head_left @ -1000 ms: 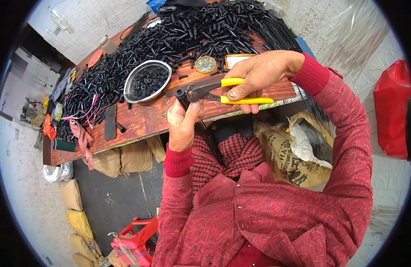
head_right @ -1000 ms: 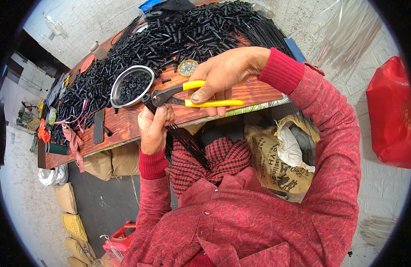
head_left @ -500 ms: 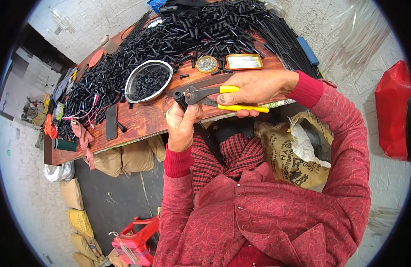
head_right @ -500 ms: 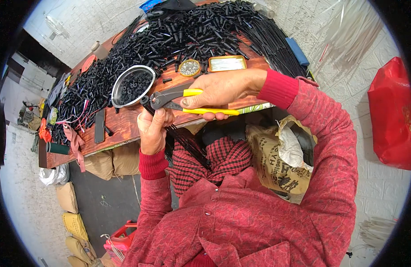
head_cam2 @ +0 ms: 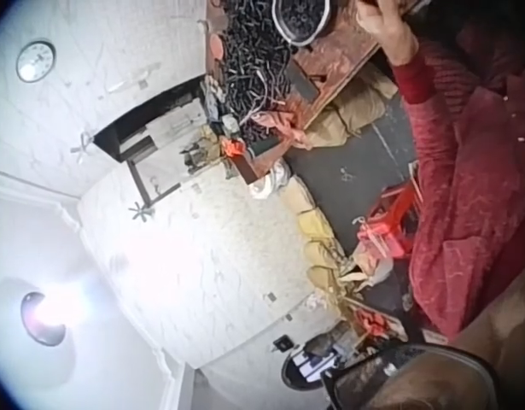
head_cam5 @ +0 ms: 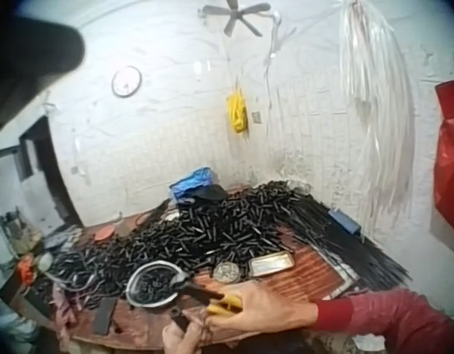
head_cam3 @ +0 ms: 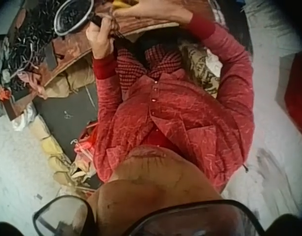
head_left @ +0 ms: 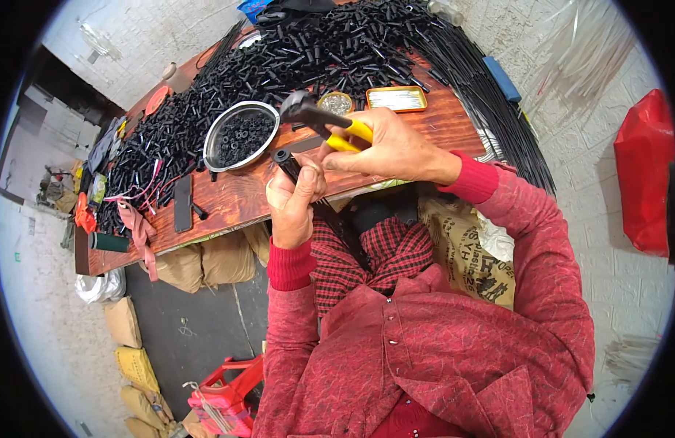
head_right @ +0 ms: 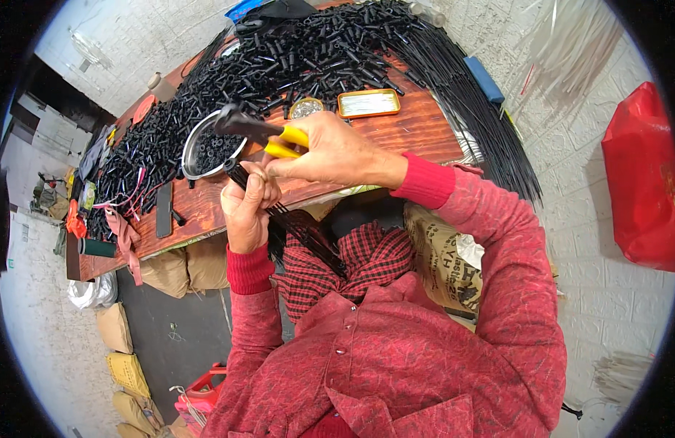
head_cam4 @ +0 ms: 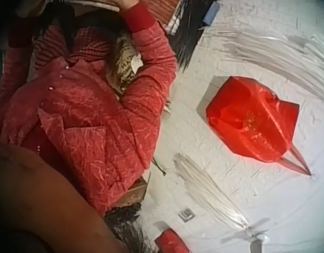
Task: Manually assembling and processing small black components using pliers on a factory workbench.
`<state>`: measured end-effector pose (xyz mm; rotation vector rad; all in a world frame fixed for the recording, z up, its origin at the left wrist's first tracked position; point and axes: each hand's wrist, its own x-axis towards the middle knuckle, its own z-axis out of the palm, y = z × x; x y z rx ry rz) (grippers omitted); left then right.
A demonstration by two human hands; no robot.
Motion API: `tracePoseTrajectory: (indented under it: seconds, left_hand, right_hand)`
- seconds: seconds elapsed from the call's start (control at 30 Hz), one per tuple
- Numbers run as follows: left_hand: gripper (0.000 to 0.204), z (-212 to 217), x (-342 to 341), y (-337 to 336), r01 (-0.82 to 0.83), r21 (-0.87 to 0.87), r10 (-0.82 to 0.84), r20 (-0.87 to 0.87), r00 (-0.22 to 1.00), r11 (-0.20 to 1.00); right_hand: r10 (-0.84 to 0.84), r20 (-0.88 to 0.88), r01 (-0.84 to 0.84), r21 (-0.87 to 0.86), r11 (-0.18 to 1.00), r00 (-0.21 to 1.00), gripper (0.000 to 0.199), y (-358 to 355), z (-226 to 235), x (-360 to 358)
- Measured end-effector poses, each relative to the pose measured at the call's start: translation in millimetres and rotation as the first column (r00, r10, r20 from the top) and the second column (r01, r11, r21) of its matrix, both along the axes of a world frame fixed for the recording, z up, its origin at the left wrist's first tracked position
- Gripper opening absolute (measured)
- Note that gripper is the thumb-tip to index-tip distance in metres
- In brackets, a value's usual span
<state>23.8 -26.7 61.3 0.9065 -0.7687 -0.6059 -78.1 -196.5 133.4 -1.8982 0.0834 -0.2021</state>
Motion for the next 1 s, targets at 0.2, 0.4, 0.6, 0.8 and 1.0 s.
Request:
tracePoseTrajectory:
  seconds: [0.2,0.4,0.6,0.8,1.0]
  left_hand:
    - [0.021,-0.5,-1.2,-0.1,-0.036,0.009,0.036,-0.028,0.999,0.999]
    - [0.022,-1.3,1.0,-1.4,-0.077,0.024,0.075,0.057,0.996,0.997]
    - [0.02,1.4,-3.9,-7.7,-0.162,0.044,0.16,0.034,0.986,0.986]
    - [0.049,11.9,-13.8,-11.9,-0.148,-0.065,0.144,-0.055,0.988,0.987]
    - [0.048,12.1,-14.4,-12.6,-0.13,-0.053,0.127,-0.056,0.99,0.99]
  right_hand:
    - [0.118,0.531,0.186,-0.484,0.855,0.839,0.022,2.3,-13.9,5.4]
    - [0.13,0.551,0.255,-0.567,0.783,0.824,0.022,6.8,-10.0,4.0]
    - [-0.046,0.421,0.154,-0.227,0.962,0.906,0.014,12.2,-15.4,11.2]
    - [-0.08,0.145,0.013,0.409,0.913,0.986,0.012,22.3,-20.4,18.6]
    - [-0.038,0.173,-0.059,0.524,0.85,0.984,0.016,25.9,-23.0,21.4]
